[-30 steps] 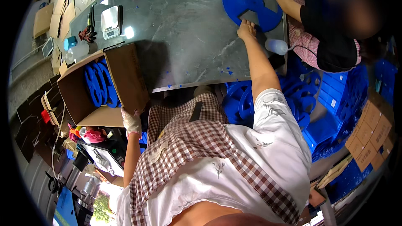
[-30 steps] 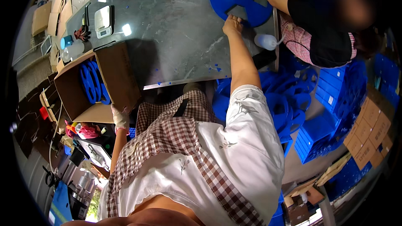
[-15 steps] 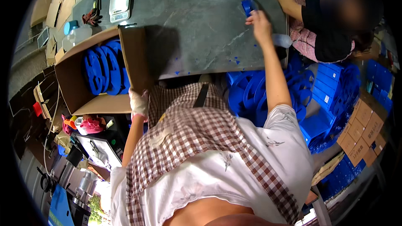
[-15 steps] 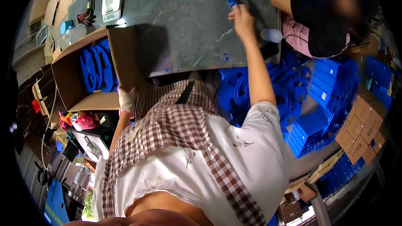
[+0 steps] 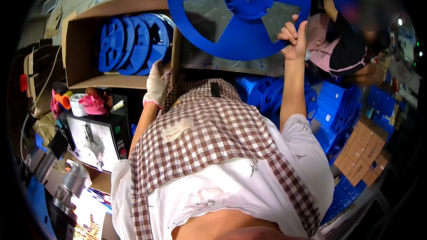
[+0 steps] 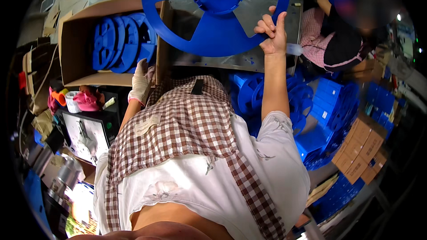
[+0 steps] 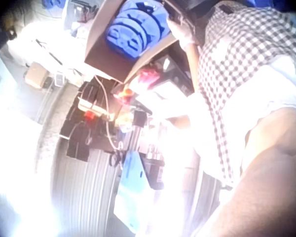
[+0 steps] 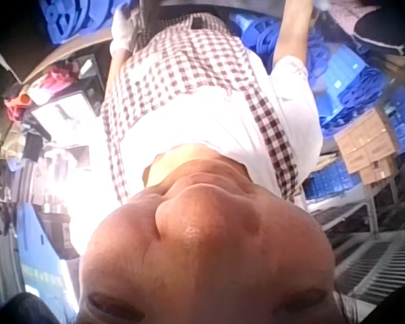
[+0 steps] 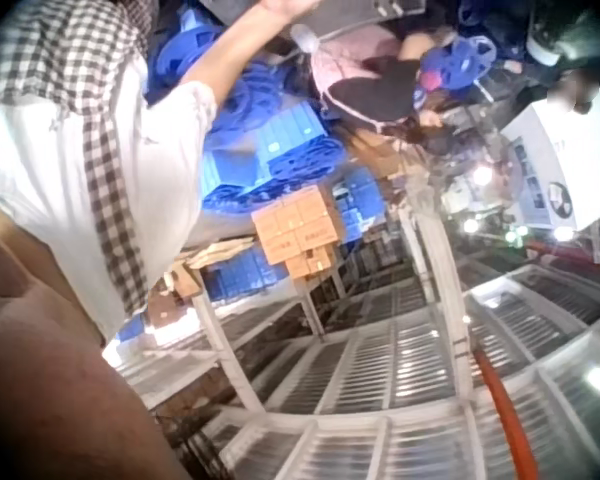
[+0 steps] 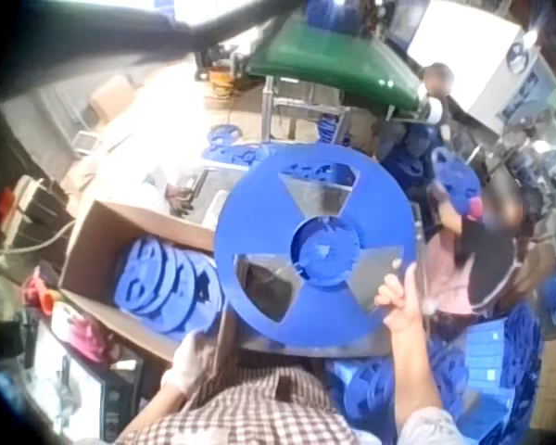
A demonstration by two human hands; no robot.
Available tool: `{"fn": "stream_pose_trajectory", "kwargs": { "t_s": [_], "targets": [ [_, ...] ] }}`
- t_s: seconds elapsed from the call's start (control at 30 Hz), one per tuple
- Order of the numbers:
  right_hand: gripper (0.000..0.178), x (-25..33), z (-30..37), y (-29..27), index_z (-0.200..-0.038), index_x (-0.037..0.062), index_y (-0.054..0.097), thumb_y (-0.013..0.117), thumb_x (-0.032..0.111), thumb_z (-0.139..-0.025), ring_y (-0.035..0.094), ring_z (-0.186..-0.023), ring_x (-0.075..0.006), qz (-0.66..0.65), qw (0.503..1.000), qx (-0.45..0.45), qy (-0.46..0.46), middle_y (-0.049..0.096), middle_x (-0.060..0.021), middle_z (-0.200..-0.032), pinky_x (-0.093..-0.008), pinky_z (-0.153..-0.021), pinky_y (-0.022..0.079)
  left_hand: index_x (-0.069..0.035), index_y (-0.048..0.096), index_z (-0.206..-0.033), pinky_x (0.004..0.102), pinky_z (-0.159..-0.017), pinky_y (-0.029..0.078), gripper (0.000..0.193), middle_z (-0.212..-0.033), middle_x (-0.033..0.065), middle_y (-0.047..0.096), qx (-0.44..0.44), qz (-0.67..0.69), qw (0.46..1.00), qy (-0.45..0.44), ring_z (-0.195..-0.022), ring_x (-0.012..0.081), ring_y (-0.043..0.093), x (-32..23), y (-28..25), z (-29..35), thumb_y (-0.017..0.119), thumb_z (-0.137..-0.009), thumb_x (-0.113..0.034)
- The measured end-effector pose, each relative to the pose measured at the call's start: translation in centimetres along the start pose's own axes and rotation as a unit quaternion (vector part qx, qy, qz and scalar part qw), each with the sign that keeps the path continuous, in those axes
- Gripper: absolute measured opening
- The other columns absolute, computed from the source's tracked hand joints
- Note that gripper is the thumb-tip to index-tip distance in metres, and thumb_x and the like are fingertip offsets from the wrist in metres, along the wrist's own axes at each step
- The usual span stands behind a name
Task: The person repeatedly picks up blue plastic reels from a blue crate, places them into a cardboard box, and then removes them to wipe with a pink cloth. The person also uses a small tool to scrape or clean the reels. The task involves repetitive handling and cleaning of the plastic reels.
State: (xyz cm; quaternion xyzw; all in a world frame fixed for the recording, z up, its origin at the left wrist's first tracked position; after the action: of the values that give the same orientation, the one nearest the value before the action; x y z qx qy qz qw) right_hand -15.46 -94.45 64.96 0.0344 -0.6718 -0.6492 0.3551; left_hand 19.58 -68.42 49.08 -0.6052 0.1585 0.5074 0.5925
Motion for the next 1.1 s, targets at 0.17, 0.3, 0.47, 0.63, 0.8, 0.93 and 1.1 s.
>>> {"fn": "stream_pose_trajectory", "kwargs": {
  "t_s": [0.17, 0.3, 0.47, 0.63, 0.8, 0.93, 1.1],
  "targets": [
    [0.040, -4.6, -3.2, 2.8, -0.112, 0.0088, 0.050, 0.040, 0.045, -0.096, 0.031, -0.047, -0.0035, 0.017, 0.995, 0.053, 0.080, 0.034, 0.0041, -0.060, -0.0231, -0.059, 0.041, -0.003, 0.046, -0.124, 0.0341, -0.087, 0.049, 0.042, -0.115, 0.0162, 0.059, -0.013, 0.141, 0.989, -0.049, -0.099, 0.0263, 0.061, 2.0, 0.5, 2.3, 0.063, -0.086, -0.006],
    [0.041, -9.9, -5.5, 3.3, -0.111, 0.0086, 0.051, 0.042, 0.045, -0.096, 0.031, -0.048, -0.0034, 0.039, 0.989, 0.055, 0.132, 0.035, 0.0040, -0.060, -0.0223, -0.058, 0.041, -0.005, 0.052, -0.119, 0.0294, -0.081, 0.050, 0.035, -0.105, 0.0134, 0.062, -0.078, 0.146, 0.984, -0.067, -0.090, 0.0178, 0.063, 3.1, -0.6, 5.0, 0.060, -0.086, -0.001],
    [0.042, -13.7, -6.8, 3.7, -0.109, 0.0085, 0.051, 0.044, 0.047, -0.094, 0.029, -0.048, -0.0033, 0.094, 0.979, 0.066, 0.166, 0.032, 0.0043, -0.059, -0.0206, -0.057, 0.039, -0.006, 0.056, -0.114, 0.0317, -0.080, 0.050, 0.028, -0.096, 0.0131, 0.066, -0.115, 0.168, 0.971, -0.124, -0.089, 0.0232, 0.065, 2.7, 0.1, 8.3, 0.061, -0.087, -0.006],
    [0.043, -17.1, -7.2, 4.0, -0.110, 0.0087, 0.051, 0.045, 0.048, -0.093, 0.030, -0.048, -0.0032, 0.106, 0.972, 0.076, 0.194, 0.032, 0.0042, -0.060, -0.0203, -0.057, 0.039, -0.006, 0.057, -0.111, 0.0319, -0.080, 0.050, 0.025, -0.095, 0.0146, 0.067, -0.134, 0.178, 0.964, -0.148, -0.088, 0.0256, 0.066, 4.5, -0.8, 10.2, 0.059, -0.087, -0.008],
    [0.043, -19.3, -6.7, 5.1, -0.110, 0.0087, 0.051, 0.045, 0.047, -0.093, 0.031, -0.047, -0.0038, 0.107, 0.969, 0.068, 0.212, 0.032, 0.0037, -0.060, -0.0208, -0.057, 0.039, -0.004, 0.055, -0.115, 0.0281, -0.083, 0.048, 0.025, -0.098, 0.0095, 0.064, -0.109, 0.209, 0.954, -0.183, -0.092, 0.0171, 0.060, 4.9, -1.5, 11.2, 0.056, -0.091, -0.007],
    [0.043, -21.4, -6.7, 5.6, -0.111, 0.0097, 0.052, 0.045, 0.048, -0.093, 0.031, -0.047, -0.0042, 0.091, 0.965, 0.068, 0.237, 0.032, 0.0034, -0.060, -0.0208, -0.056, 0.039, -0.005, 0.057, -0.112, 0.0330, -0.080, 0.051, 0.024, -0.096, 0.0154, 0.068, -0.127, 0.207, 0.955, -0.173, -0.091, 0.0267, 0.066, 6.2, -1.8, 12.1, 0.056, -0.088, -0.009],
    [0.043, -26.0, -8.2, 10.2, -0.106, 0.0052, 0.052, 0.046, 0.046, -0.094, 0.030, -0.048, -0.0042, 0.357, 0.913, 0.165, 0.109, 0.033, 0.0043, -0.059, -0.0211, -0.055, 0.040, -0.005, 0.058, -0.110, 0.0332, -0.079, 0.051, 0.022, -0.094, 0.0151, 0.067, -0.148, 0.215, 0.951, -0.164, -0.090, 0.0282, 0.065, 7.2, -2.0, 13.8, 0.058, -0.087, -0.007]
  ]
}}
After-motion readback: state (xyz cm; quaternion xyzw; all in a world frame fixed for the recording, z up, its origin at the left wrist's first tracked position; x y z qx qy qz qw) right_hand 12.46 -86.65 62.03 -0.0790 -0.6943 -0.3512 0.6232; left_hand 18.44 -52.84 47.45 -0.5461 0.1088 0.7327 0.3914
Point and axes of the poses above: each hand's wrist, its own z-axis away from the middle knuckle, its own y-axis out of the palm, x = y × z, the point moved 5 cm from there along -z, towards the middle knuckle
